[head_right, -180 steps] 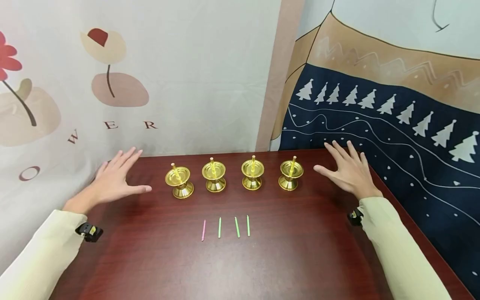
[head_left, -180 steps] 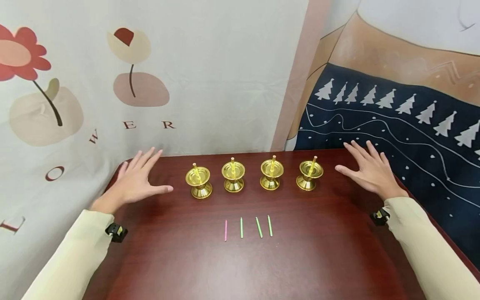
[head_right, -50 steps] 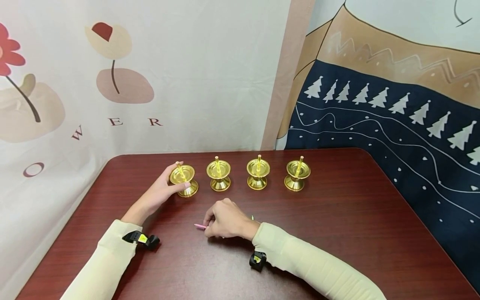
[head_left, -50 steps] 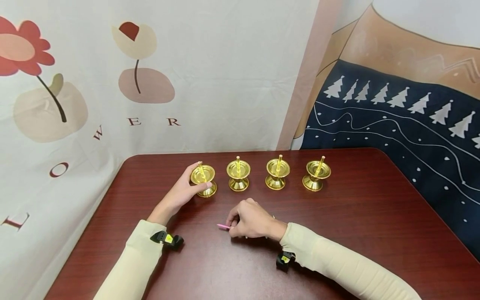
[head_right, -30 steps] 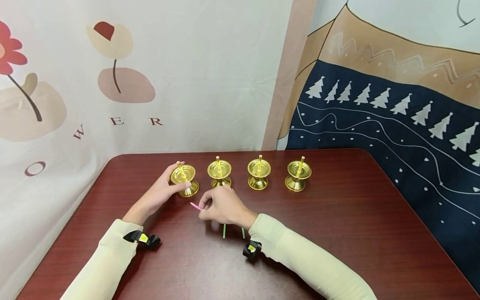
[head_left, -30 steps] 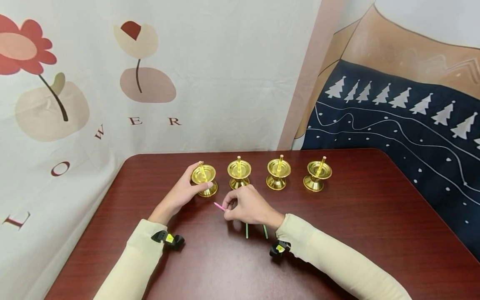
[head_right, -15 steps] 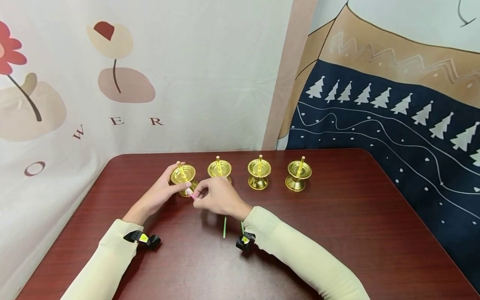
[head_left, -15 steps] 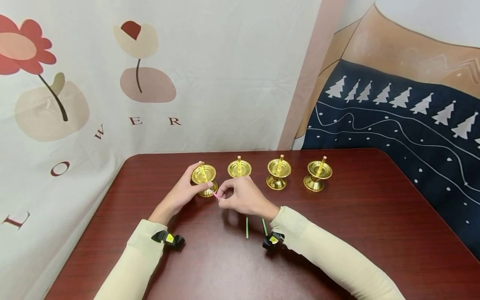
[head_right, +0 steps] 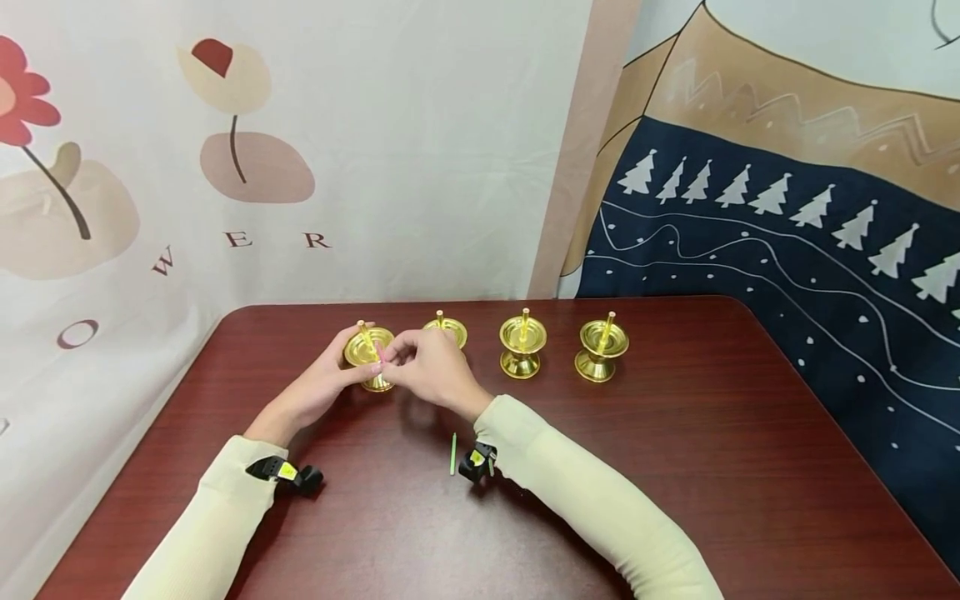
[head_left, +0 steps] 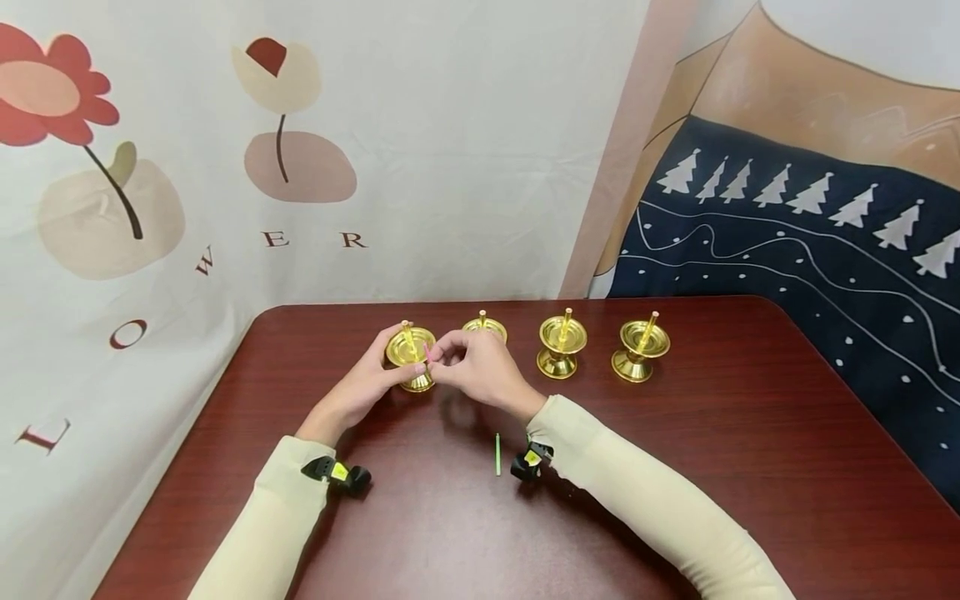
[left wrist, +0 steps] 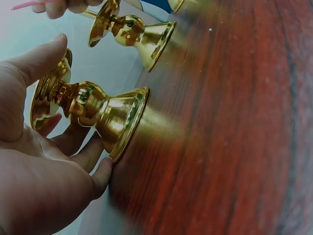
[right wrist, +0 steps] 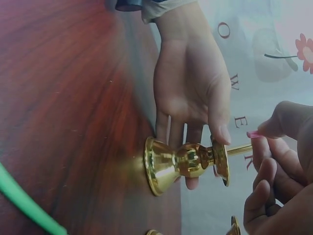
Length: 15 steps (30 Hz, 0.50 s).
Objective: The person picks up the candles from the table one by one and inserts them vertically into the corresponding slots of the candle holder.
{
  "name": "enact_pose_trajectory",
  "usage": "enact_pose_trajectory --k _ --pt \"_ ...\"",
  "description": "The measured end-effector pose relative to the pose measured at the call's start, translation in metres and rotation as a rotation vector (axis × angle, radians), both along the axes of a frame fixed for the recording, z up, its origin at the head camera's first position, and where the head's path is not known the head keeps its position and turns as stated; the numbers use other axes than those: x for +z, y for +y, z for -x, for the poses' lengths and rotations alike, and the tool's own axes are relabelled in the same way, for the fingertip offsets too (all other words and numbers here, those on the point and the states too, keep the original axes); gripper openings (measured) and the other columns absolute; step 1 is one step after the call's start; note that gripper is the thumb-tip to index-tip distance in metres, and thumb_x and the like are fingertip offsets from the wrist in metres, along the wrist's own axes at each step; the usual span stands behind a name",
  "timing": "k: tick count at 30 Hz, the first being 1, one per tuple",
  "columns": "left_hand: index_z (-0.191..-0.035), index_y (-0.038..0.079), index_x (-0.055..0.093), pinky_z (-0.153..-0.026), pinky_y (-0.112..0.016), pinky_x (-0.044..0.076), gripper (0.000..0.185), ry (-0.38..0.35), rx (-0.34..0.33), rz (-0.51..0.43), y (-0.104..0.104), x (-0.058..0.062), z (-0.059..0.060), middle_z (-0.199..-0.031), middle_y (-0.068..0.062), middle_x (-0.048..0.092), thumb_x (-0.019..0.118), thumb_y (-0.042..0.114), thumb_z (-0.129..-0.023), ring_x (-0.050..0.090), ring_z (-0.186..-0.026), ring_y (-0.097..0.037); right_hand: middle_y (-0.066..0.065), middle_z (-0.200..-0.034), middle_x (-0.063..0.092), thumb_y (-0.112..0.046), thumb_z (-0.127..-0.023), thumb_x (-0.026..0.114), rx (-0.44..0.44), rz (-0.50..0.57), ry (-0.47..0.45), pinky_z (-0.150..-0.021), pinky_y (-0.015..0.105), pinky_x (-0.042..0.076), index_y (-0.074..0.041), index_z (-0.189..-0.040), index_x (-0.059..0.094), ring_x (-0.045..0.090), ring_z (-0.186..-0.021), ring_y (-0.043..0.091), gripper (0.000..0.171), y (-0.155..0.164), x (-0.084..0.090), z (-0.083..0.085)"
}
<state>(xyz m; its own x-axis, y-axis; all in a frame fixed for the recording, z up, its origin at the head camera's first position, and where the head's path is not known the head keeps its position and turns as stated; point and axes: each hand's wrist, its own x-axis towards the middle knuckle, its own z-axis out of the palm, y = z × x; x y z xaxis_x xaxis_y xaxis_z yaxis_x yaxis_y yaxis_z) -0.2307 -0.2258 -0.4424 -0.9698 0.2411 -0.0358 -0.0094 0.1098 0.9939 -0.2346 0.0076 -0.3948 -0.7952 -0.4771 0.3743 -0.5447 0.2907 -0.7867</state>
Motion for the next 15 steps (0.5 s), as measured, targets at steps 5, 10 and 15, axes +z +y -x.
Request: enact_pose_trajectory --k 5,10,15 --pt "-0.173 0.004 0.016 -0.103 -0.019 0.046 0.087 -0.002 -0.026 -0.038 -0.002 -0.001 0.000 -0.166 -0.027 0.034 0.068 0.000 -0.104 0.044 -0.142 -0.030 -0.001 -0.082 0.076 -0.002 -0.086 0.077 -0.031 0.050 0.025 -0.072 0.021 0.055 -0.006 -0.093 0.081 0.067 -0.075 0.005 0.009 -0.008 0.001 0.010" --pt "-0.172 0.003 0.018 -0.104 -0.019 0.045 0.084 0.005 -0.033 -0.041 -0.002 -0.001 0.000 -0.164 -0.025 0.037 0.068 -0.001 -0.104 0.047 -0.137 -0.022 0.001 -0.085 0.077 -0.004 -0.090 0.077 -0.057 0.063 0.054 -0.074 0.022 0.056 -0.005 -0.096 0.080 0.067 -0.077 0.005 0.006 -0.017 0.001 0.016" --pt "-0.170 0.004 0.021 -0.105 -0.021 0.046 0.081 0.008 -0.030 -0.052 -0.003 -0.003 0.000 -0.159 -0.023 0.043 0.067 -0.002 -0.104 0.052 -0.132 -0.018 0.003 -0.086 0.077 -0.004 -0.093 0.078 -0.086 0.099 0.091 -0.078 0.024 0.055 -0.004 -0.098 0.079 0.068 -0.077 0.007 0.005 -0.025 0.002 0.021"
